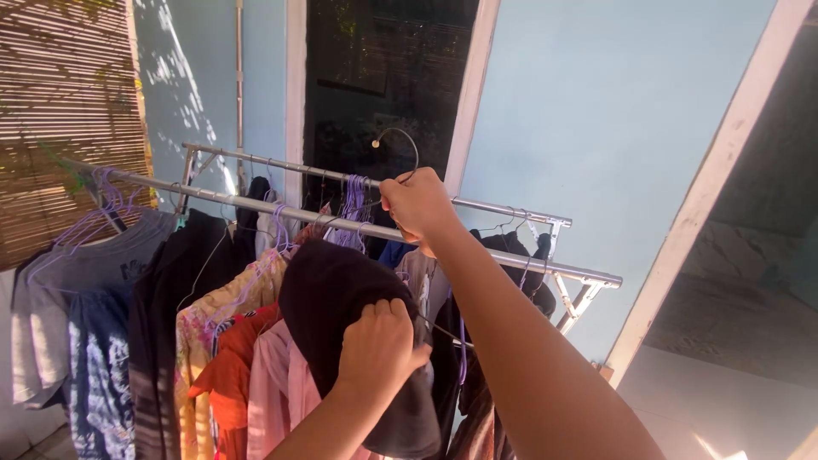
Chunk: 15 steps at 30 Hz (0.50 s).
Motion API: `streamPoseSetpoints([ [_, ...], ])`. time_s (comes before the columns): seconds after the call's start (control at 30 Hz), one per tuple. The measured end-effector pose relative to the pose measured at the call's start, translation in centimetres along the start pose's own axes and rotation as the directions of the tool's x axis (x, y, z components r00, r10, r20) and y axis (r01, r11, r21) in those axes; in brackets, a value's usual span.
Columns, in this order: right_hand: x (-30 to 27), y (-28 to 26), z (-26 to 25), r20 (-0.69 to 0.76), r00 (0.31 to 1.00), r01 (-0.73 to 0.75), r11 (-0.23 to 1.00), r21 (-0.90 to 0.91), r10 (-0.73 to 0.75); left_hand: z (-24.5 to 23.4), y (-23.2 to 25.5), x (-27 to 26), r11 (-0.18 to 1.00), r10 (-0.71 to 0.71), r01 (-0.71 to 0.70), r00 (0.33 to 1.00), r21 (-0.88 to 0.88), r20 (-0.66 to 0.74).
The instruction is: Hanging various items of clothing and a towel onto hangers on a drying rack.
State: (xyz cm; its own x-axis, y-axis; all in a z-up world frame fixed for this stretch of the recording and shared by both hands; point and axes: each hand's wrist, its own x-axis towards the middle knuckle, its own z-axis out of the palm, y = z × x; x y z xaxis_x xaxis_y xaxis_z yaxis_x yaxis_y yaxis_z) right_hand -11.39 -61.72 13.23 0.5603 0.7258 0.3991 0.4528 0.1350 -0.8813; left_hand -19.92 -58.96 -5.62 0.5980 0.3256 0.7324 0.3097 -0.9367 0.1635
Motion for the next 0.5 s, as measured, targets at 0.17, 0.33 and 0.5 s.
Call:
streamPoseSetpoints([
  [0.17, 0.2, 1.0, -1.7, -0.137, 0.989, 0.038, 0.994, -0.1, -0.051, -1.6, -1.6, 2.6, 0.998, 0.03, -0.038, 0.99, -0.058, -0.141],
  [0.33, 1.9, 6.1, -2.5, -0.129, 0.926, 0.307, 0.907, -0.287, -0.354, -5.1, -1.8, 3.8, 0.436, -0.108, 0.202, 0.979, -0.877, 0.172],
  [0.5, 0.5, 3.4, -3.3, -0.006, 0.986, 0.166, 0.985, -0.049, -0.167, -9.8, -4.2, 3.4, 0.595, 0.008, 0.476, 0.802, -0.647, 0.598],
])
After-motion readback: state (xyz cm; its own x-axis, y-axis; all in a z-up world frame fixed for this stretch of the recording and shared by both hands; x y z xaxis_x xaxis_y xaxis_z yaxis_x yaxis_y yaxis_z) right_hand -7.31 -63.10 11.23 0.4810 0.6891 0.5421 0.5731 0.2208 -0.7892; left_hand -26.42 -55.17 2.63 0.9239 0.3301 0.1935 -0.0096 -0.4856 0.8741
